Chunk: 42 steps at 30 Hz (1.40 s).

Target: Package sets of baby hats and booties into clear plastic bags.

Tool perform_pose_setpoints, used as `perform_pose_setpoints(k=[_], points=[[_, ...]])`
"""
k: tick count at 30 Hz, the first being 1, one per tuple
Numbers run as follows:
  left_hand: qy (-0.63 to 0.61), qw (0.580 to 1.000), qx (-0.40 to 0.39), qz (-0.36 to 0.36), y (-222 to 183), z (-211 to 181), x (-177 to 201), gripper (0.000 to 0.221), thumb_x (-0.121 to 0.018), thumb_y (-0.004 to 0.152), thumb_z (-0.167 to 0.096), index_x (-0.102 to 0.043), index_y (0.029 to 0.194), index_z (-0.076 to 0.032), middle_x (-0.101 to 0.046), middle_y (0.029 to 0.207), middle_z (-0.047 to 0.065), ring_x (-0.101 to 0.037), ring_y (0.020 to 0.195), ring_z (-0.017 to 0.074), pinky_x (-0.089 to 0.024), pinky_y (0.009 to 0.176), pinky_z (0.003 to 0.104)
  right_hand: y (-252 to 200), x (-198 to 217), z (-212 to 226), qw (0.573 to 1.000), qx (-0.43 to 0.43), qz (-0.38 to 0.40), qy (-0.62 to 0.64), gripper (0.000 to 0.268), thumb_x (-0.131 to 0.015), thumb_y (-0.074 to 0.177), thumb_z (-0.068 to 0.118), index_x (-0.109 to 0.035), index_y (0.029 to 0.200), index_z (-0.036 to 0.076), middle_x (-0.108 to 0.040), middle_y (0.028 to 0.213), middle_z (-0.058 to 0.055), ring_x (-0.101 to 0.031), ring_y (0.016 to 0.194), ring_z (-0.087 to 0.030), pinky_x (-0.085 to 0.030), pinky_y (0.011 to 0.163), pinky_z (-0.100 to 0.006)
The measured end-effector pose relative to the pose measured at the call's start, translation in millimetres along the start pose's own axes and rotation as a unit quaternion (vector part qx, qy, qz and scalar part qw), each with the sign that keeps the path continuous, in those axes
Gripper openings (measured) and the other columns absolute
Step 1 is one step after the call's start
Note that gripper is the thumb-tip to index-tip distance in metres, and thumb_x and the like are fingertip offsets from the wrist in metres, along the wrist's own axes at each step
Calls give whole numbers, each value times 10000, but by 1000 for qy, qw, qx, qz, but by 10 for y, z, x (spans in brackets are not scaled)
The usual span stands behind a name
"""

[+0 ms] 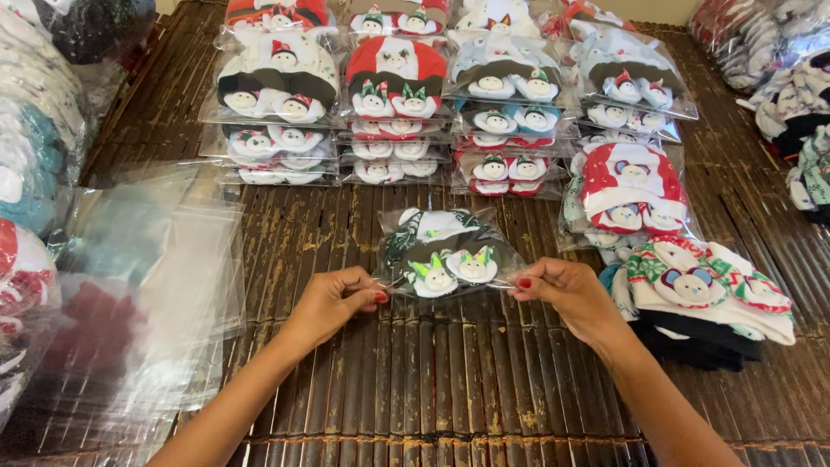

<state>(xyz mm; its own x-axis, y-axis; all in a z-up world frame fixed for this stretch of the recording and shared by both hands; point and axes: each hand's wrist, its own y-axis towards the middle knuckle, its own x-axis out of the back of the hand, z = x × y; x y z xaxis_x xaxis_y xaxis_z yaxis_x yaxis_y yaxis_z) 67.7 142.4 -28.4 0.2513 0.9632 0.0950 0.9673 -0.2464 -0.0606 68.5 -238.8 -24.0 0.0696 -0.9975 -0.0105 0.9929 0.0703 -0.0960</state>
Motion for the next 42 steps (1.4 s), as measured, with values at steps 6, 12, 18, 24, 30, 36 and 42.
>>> perform_pose_setpoints(k=[6, 12, 18, 24, 30, 36, 42], points=[[247, 949, -195, 25, -34, 166, -8, 160, -728, 872, -13, -812, 944, -129, -823, 939, 67, -784, 923, 226, -635, 780, 339, -216, 29, -167, 987, 19, 9, -159, 96, -736, 874, -41, -811, 915, -83, -780, 918, -224, -754, 776, -262, -659, 767, -434], [300, 924, -230, 59, -120, 69, -90, 86, -758, 878, -117, -790, 911, -44, -782, 1032, 145, -709, 979, 330, -581, 837, 426, -283, 81, -296, 984, -11, -18, -176, 181, -729, 921, 48, -807, 969, -107, -764, 955, -242, -741, 838, -271, -669, 769, -458], [196, 980, 26, -31, 45, 63, -205, 139, -756, 903, -188, -748, 946, -57, -777, 802, 181, -739, 715, 307, -561, 622, 418, -105, 3, -167, 984, -112, -43, -132, 401, -675, 983, 242, -696, 1197, -95, -736, 922, -295, -737, 760, -330, -645, 726, -448], [-67, 991, 100, -62, 353, 209, -352, 565, -787, 830, -60, -477, 1300, -7, -674, 912, 182, -656, 726, 185, -571, 626, 273, 108, 29, -331, 992, -65, -28, -109, 549, -716, 935, 166, -506, 1398, -43, -686, 949, -252, -686, 804, -285, -617, 750, -398], [-118, 987, 51, -94, 461, 426, -440, 689, -845, 724, 78, -473, 1301, 16, -618, 876, 141, -675, 751, 192, -582, 671, 278, 11, -319, -41, 991, -13, -40, -130, 619, -676, 864, -103, -478, 1444, -12, -690, 958, -249, -680, 882, -304, -557, 834, -421], [-205, 970, 28, -125, 376, 236, -645, 550, -847, 725, 97, -565, 1184, -11, -593, 869, 109, -685, 812, 180, -577, 773, 292, -247, -408, 411, 977, -12, -68, -201, 523, -601, 880, -157, -582, 1378, 1, -698, 999, -267, -715, 918, -364, -572, 866, -491], [-150, 983, -22, -107, 625, -367, -1123, 357, -780, 707, 118, -719, 1046, 23, -586, 940, 148, -609, 878, 223, -571, 710, 332, -392, 160, 887, 929, 107, -123, -334, 335, -623, 899, -96, -729, 1197, 12, -693, 922, -234, -719, 861, -380, -557, 810, -473]])
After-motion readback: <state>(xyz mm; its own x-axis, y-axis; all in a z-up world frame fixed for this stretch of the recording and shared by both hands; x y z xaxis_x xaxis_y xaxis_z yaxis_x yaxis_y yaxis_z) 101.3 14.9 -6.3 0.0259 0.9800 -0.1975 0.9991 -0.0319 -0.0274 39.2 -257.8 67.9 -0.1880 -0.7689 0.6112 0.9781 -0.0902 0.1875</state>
